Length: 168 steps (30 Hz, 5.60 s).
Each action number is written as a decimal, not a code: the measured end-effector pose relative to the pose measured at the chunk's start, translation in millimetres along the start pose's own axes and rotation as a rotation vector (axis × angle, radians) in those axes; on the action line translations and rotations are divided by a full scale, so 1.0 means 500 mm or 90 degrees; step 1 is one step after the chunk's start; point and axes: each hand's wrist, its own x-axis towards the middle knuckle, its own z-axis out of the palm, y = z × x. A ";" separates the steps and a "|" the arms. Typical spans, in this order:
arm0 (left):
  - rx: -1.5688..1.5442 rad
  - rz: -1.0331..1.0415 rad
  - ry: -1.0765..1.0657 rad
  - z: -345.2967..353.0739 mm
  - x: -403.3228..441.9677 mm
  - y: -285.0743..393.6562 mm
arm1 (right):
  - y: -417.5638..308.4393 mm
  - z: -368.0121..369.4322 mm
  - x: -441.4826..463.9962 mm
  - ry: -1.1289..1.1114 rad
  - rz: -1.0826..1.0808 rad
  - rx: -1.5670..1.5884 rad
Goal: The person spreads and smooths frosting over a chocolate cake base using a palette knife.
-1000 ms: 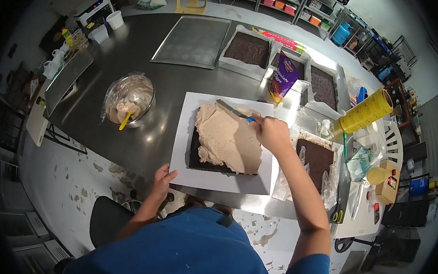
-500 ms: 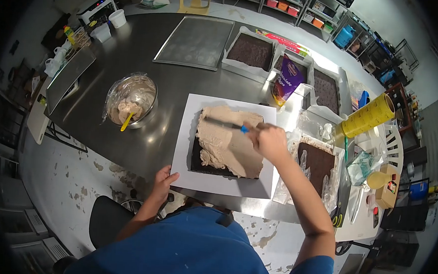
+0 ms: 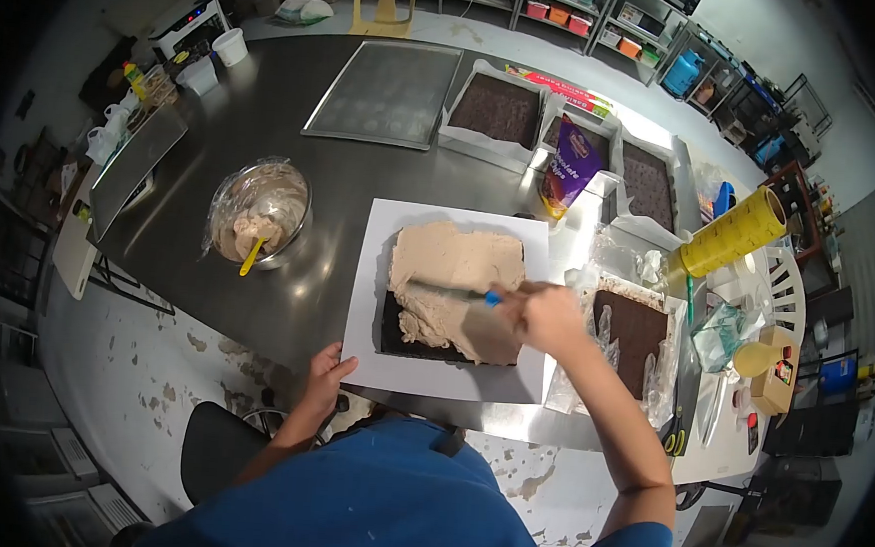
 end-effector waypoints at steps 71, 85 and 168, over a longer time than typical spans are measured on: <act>-0.053 -0.062 -0.048 0.133 -0.027 -0.048 | -0.128 0.007 -0.185 0.029 0.337 0.016; -0.041 0.006 0.032 0.050 0.012 -0.042 | -0.085 -0.010 -0.103 0.064 0.228 0.012; -0.206 -0.113 0.009 0.068 -0.055 -0.040 | -0.048 0.034 -0.034 0.062 0.132 -0.073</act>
